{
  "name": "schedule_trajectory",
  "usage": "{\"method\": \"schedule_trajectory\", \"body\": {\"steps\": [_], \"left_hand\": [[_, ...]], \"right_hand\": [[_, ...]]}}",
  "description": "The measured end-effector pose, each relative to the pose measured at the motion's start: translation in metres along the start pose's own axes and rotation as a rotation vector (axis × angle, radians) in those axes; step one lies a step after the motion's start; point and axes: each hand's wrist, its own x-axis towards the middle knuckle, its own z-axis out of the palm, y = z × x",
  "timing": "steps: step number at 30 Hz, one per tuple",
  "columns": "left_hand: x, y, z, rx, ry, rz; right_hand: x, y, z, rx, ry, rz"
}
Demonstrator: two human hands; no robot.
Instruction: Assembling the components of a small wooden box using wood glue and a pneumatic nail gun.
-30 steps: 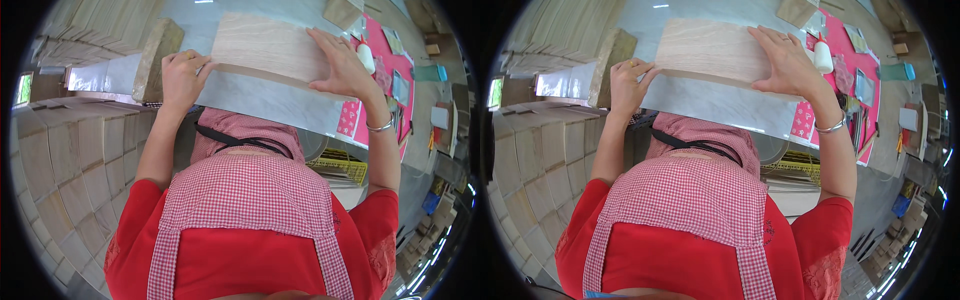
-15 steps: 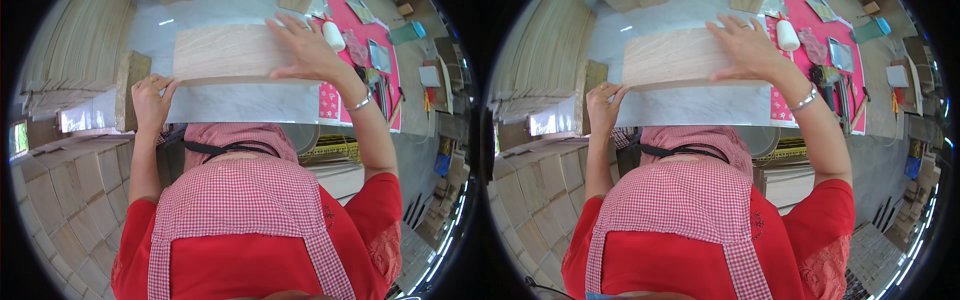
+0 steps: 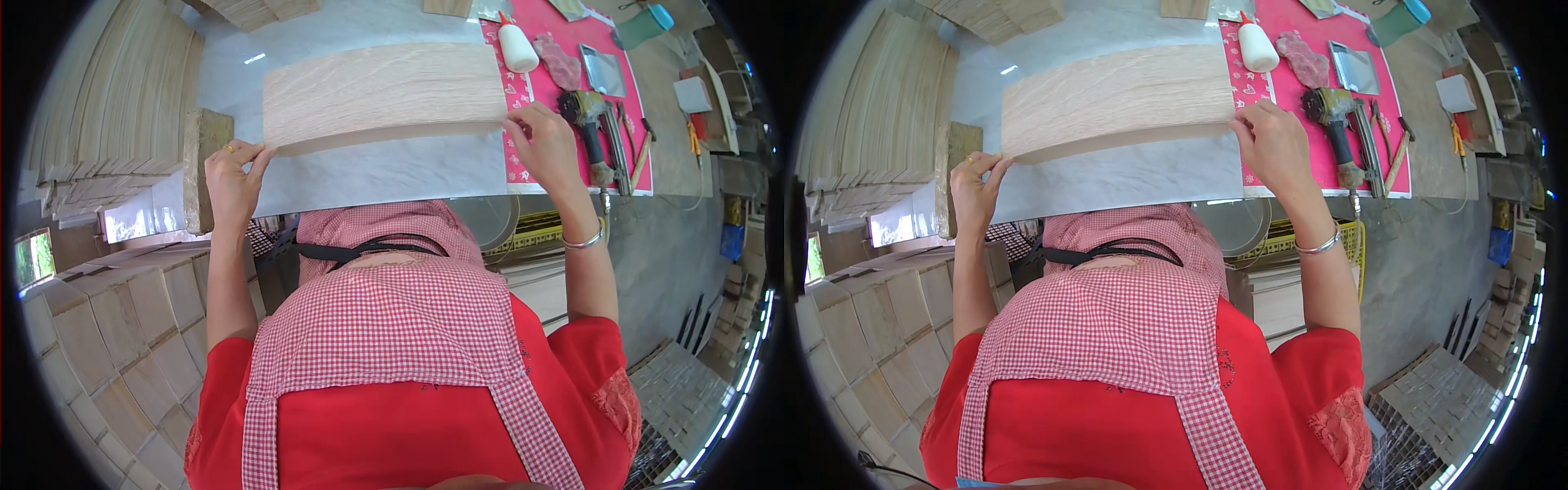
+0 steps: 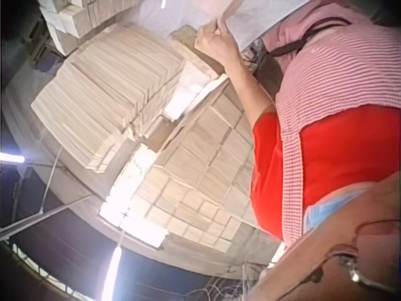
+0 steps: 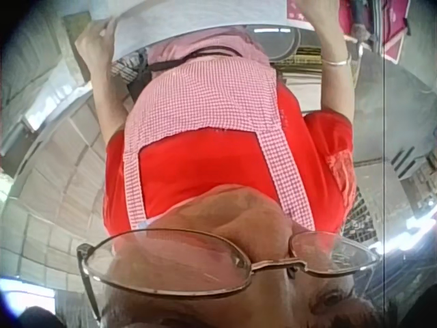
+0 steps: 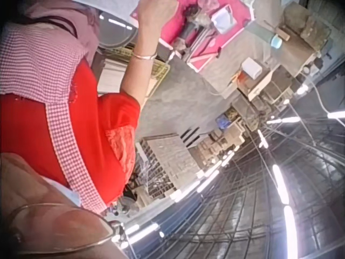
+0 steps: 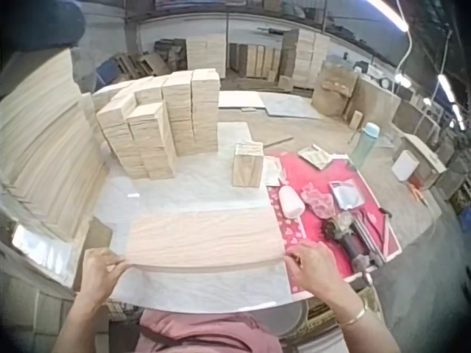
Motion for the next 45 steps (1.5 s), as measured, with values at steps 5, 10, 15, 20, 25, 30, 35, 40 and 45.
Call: {"method": "schedule_trajectory", "body": {"steps": [5, 10, 15, 20, 25, 30, 35, 40, 45], "left_hand": [[0.002, 0.005, 0.0, -0.057, 0.001, -0.048], [0.004, 0.004, 0.0, -0.058, 0.002, -0.043], [0.002, -0.002, 0.001, -0.043, -0.016, -0.034], [0.002, 0.0, -0.003, -0.017, -0.097, -0.074], [0.019, 0.022, -0.031, 0.367, -0.145, 0.083], [0.059, 0.082, 0.009, 0.138, -0.079, 0.437], [0.103, 0.146, 0.086, -0.011, -0.175, 0.58], [0.124, 0.165, 0.099, 0.075, -0.475, 0.525], [0.128, 0.163, 0.109, 0.035, -0.531, 0.52]], "right_hand": [[-0.001, 0.003, 0.003, -0.031, 0.028, -0.058], [-0.003, 0.006, 0.01, 0.046, 0.081, -0.087], [-0.005, 0.008, 0.012, 0.071, 0.123, -0.11], [-0.007, 0.014, 0.011, 0.095, 0.086, -0.104], [-0.021, 0.063, -0.008, 0.089, 0.129, 0.058], [-0.055, 0.137, -0.021, -0.488, 0.189, 0.229], [-0.055, 0.17, -0.012, -0.371, -0.019, 0.432], [-0.025, 0.167, -0.03, -0.316, -0.063, 0.508], [-0.005, 0.113, -0.081, -0.124, -0.208, 0.716]]}}
